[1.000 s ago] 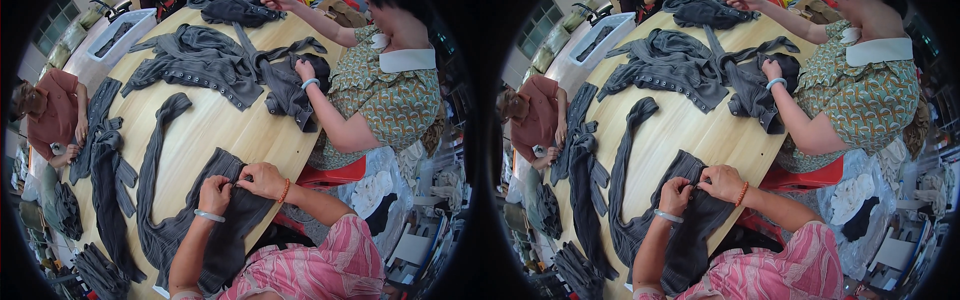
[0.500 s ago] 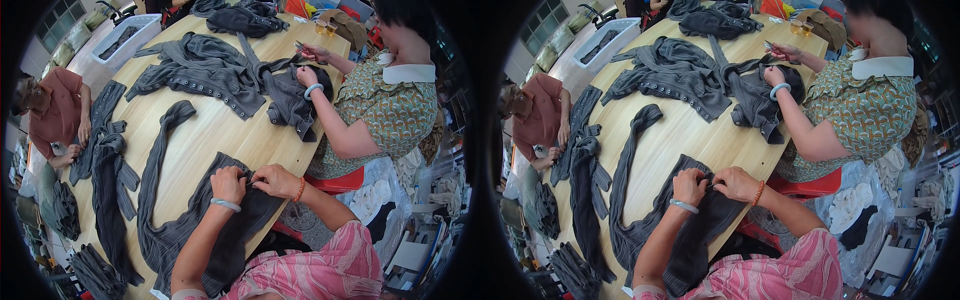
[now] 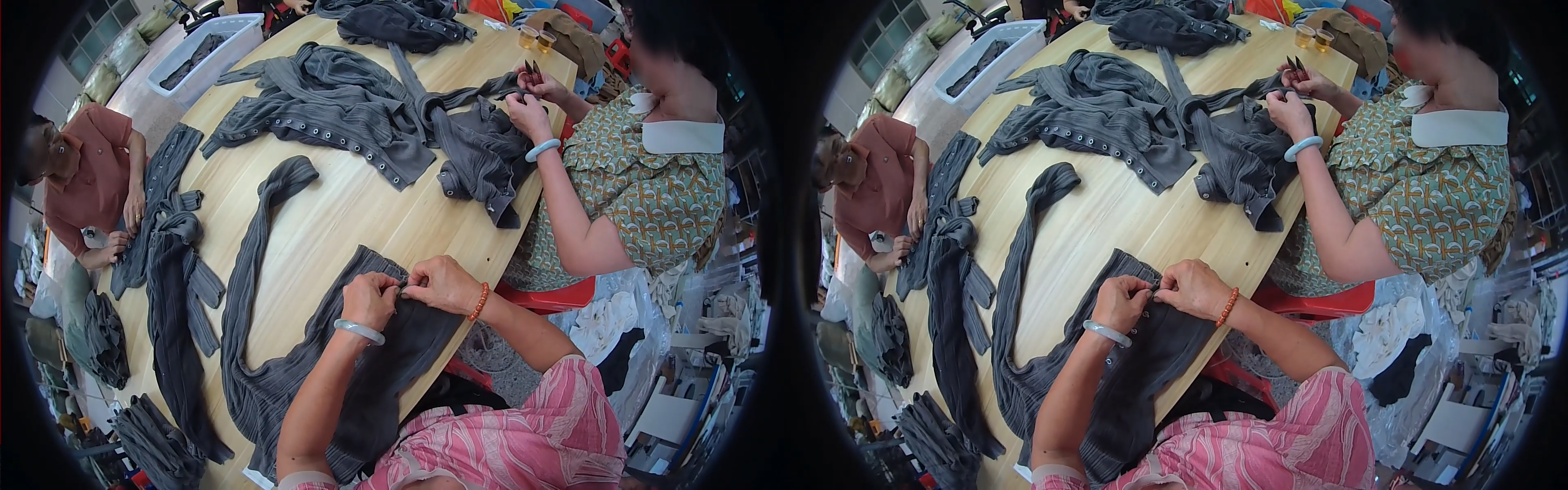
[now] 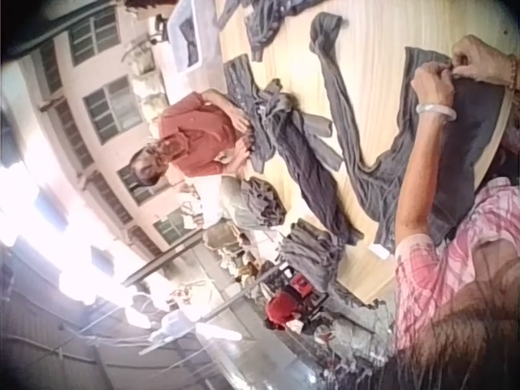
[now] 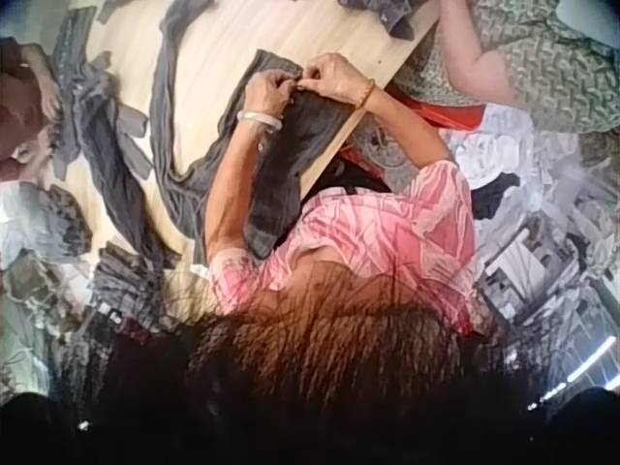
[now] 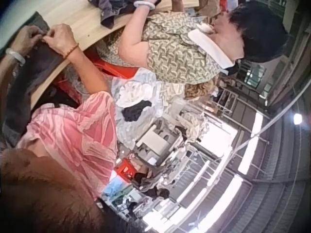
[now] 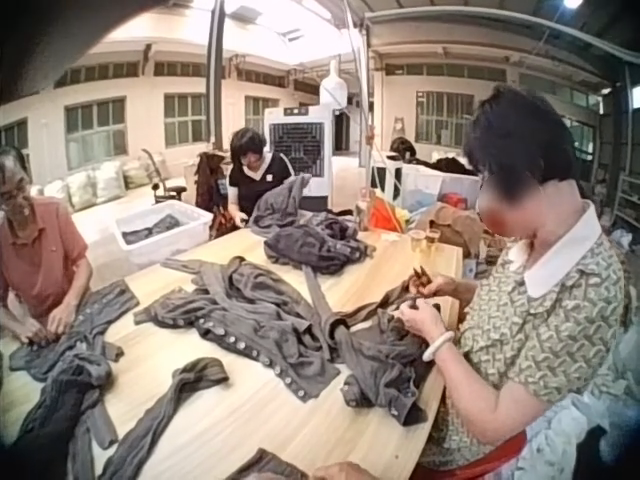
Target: Inspecting and folding grey garments with metal hook-and-eye closures at a communal work table.
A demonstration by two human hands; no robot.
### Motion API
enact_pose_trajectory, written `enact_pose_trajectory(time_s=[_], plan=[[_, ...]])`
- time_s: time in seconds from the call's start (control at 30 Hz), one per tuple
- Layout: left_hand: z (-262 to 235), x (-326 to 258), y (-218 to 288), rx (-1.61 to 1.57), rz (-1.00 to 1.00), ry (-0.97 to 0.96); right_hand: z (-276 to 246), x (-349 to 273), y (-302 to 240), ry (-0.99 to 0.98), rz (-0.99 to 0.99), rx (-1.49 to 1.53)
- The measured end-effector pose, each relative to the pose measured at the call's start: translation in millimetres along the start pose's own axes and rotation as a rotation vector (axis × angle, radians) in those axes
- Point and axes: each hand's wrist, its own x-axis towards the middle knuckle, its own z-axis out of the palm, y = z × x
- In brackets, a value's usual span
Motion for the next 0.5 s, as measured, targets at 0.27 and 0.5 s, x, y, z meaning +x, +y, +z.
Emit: enact_pose_trajectory(time_s=[0.27, 0.5], plan=[[4.9, -3.3, -1.2, 0.029, 0.065, 0.075, -7.7, -4.4, -1.4, -0.025, 0.091, -0.108], [9.2, -71.9, 7.5, 0.198, 0.385, 0.452, -28.4, -14.9, -24.7, 0.299, -0.14, -0.438]])
